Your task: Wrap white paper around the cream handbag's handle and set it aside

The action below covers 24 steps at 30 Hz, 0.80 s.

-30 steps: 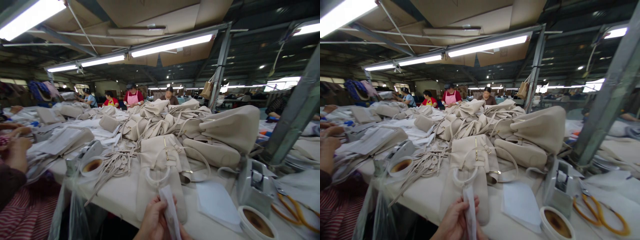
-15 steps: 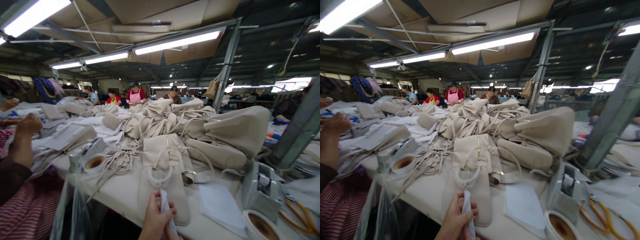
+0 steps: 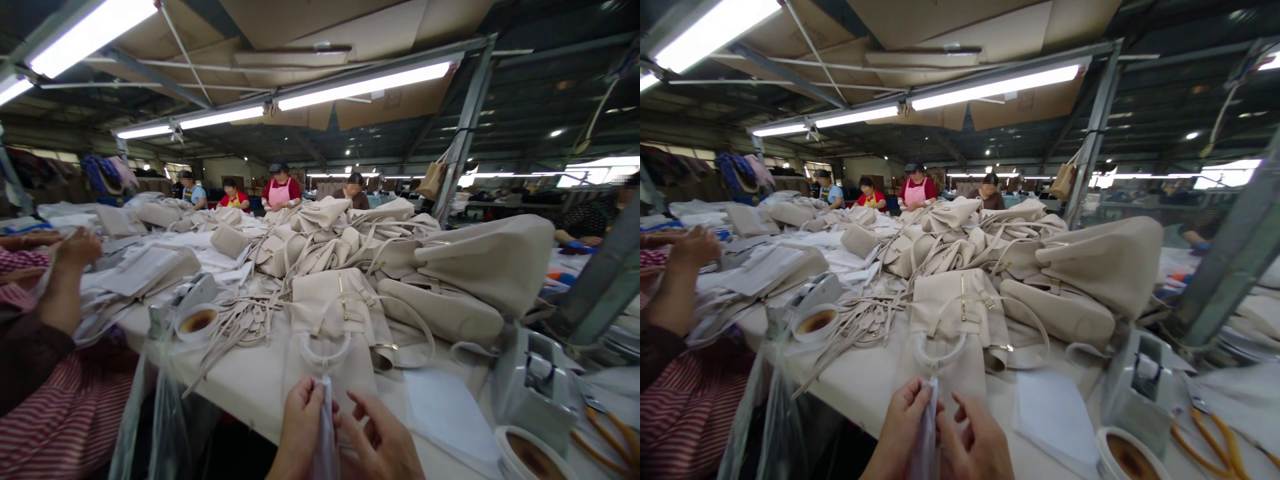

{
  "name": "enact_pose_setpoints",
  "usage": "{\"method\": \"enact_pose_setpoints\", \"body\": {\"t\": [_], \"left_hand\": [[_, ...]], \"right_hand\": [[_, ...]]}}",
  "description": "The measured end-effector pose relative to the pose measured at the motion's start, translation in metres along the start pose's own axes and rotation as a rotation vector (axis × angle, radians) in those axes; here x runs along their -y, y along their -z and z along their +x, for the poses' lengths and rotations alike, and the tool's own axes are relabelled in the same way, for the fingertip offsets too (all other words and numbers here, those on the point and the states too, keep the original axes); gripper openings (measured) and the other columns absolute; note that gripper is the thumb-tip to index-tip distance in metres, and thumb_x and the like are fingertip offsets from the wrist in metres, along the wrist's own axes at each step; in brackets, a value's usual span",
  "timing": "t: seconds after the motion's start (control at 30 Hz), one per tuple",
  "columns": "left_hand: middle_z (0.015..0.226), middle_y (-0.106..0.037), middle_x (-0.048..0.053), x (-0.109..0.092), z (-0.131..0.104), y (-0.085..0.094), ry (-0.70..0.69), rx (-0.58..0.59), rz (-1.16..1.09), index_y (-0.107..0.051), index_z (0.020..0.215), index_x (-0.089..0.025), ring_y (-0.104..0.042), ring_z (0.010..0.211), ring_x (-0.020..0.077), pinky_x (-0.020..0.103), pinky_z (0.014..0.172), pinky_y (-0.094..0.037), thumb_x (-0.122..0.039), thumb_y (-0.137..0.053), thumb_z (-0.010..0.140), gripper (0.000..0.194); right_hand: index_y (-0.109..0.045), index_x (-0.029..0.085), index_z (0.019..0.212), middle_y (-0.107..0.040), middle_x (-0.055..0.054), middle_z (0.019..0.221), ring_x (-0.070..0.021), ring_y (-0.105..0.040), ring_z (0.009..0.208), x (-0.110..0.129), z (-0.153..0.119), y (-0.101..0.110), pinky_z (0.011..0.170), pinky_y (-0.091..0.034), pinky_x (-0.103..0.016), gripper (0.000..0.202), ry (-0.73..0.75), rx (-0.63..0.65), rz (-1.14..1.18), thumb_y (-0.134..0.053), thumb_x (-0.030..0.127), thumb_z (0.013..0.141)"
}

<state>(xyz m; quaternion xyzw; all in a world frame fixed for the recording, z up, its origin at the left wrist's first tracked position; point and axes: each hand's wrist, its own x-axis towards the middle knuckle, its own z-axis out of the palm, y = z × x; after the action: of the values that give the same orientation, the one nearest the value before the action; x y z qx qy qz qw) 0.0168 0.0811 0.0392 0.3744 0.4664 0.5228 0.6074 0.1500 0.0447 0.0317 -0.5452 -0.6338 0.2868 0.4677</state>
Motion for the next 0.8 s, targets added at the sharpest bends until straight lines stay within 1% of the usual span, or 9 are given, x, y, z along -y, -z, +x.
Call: {"method": "enact_pose_setpoints", "body": {"t": [0.1, 0.17, 0.23, 0.3, 0.37, 0.47, 0.57, 0.7, 0.8], "left_hand": [[0.06, -0.058, -0.003, -0.002, 0.002, 0.005, -0.121, 0.019, 0.072, -0.057, 0.067, -0.017, -0.052, 0.057, 0.0112, 0.024, 0.056, -0.041, -0.047, -0.069, 0.066, 0.033], [0.059, -0.058, -0.002, -0.004, 0.004, 0.009, -0.121, 0.017, 0.118, -0.06, 0.065, -0.015, -0.049, 0.058, 0.0115, 0.024, 0.056, -0.039, -0.047, -0.071, 0.064, 0.034], [0.057, -0.057, -0.002, -0.007, 0.006, 0.011, -0.085, 0.009, 0.122, -0.059, 0.064, -0.015, -0.046, 0.055, 0.0106, 0.023, 0.054, -0.036, -0.048, -0.071, 0.062, 0.035], [0.056, -0.057, -0.003, -0.008, 0.008, 0.012, -0.047, -0.004, 0.091, -0.056, 0.066, -0.017, -0.046, 0.052, 0.0107, 0.023, 0.051, -0.034, -0.049, -0.071, 0.061, 0.035], [0.054, -0.057, -0.004, -0.008, 0.008, 0.013, -0.067, -0.058, 0.087, -0.051, 0.072, -0.021, -0.048, 0.049, 0.0121, 0.023, 0.05, -0.034, -0.047, -0.069, 0.063, 0.033], [0.058, -0.057, -0.004, -0.007, 0.005, 0.011, -0.238, -0.159, 0.229, -0.049, 0.073, -0.022, -0.054, 0.056, 0.0149, 0.024, 0.054, -0.04, -0.038, -0.064, 0.07, 0.022], [0.071, -0.063, 0.002, -0.008, -0.001, 0.01, -0.371, -0.158, 0.393, -0.057, 0.071, -0.02, -0.06, 0.07, 0.0188, 0.028, 0.065, -0.046, -0.033, -0.056, 0.077, 0.014], [0.078, -0.067, 0.006, -0.007, -0.01, 0.007, -0.36, -0.148, 0.383, -0.063, 0.076, -0.018, -0.062, 0.078, 0.0227, 0.031, 0.073, -0.048, -0.035, -0.051, 0.08, 0.022], [0.075, -0.068, 0.005, -0.006, -0.011, 0.003, -0.298, -0.09, 0.299, -0.064, 0.078, -0.017, -0.062, 0.075, 0.0213, 0.029, 0.069, -0.048, -0.038, -0.057, 0.078, 0.022]], "right_hand": [[-0.073, 0.018, 0.084, -0.065, -0.002, 0.067, -0.0162, -0.057, 0.058, 0.013, 0.038, -0.007, 0.056, -0.044, -0.025, 0.028, -0.12, 0.032, 0.075, -0.065, 0.042, 0.072], [-0.067, 0.019, 0.067, -0.058, 0.001, 0.057, -0.0144, -0.051, 0.055, 0.017, 0.053, -0.015, 0.051, -0.039, -0.025, 0.025, -0.174, 0.104, 0.193, -0.062, 0.043, 0.07], [-0.061, 0.019, 0.061, -0.049, 0.004, 0.05, -0.0112, -0.042, 0.048, 0.017, 0.059, -0.021, 0.045, -0.031, -0.024, 0.028, -0.245, 0.16, 0.318, -0.061, 0.046, 0.069], [-0.057, 0.02, 0.06, -0.042, 0.007, 0.046, -0.0086, -0.035, 0.043, 0.016, 0.059, -0.026, 0.042, -0.025, -0.023, 0.031, -0.327, 0.186, 0.403, -0.062, 0.049, 0.066], [-0.055, 0.02, 0.059, -0.04, 0.008, 0.045, -0.007, -0.03, 0.041, 0.015, 0.057, -0.028, 0.041, -0.02, -0.022, 0.034, -0.385, 0.191, 0.467, -0.065, 0.052, 0.064], [-0.053, 0.019, 0.06, -0.039, 0.009, 0.045, -0.0055, -0.029, 0.04, 0.016, 0.052, -0.029, 0.04, -0.019, -0.022, 0.04, -0.409, 0.199, 0.582, -0.069, 0.057, 0.063], [-0.055, 0.018, 0.062, -0.039, 0.01, 0.046, -0.0048, -0.03, 0.04, 0.017, 0.05, -0.029, 0.04, -0.02, -0.02, 0.044, -0.401, 0.2, 0.659, -0.072, 0.059, 0.061], [-0.058, 0.018, 0.065, -0.041, 0.009, 0.046, -0.0057, -0.033, 0.04, 0.012, 0.052, -0.032, 0.04, -0.023, -0.02, 0.046, -0.371, 0.175, 0.63, -0.073, 0.06, 0.061], [-0.054, 0.02, 0.065, -0.044, 0.009, 0.045, -0.0079, -0.035, 0.039, 0.009, 0.051, -0.034, 0.038, -0.024, -0.021, 0.044, -0.374, 0.098, 0.592, -0.073, 0.06, 0.06]]}}
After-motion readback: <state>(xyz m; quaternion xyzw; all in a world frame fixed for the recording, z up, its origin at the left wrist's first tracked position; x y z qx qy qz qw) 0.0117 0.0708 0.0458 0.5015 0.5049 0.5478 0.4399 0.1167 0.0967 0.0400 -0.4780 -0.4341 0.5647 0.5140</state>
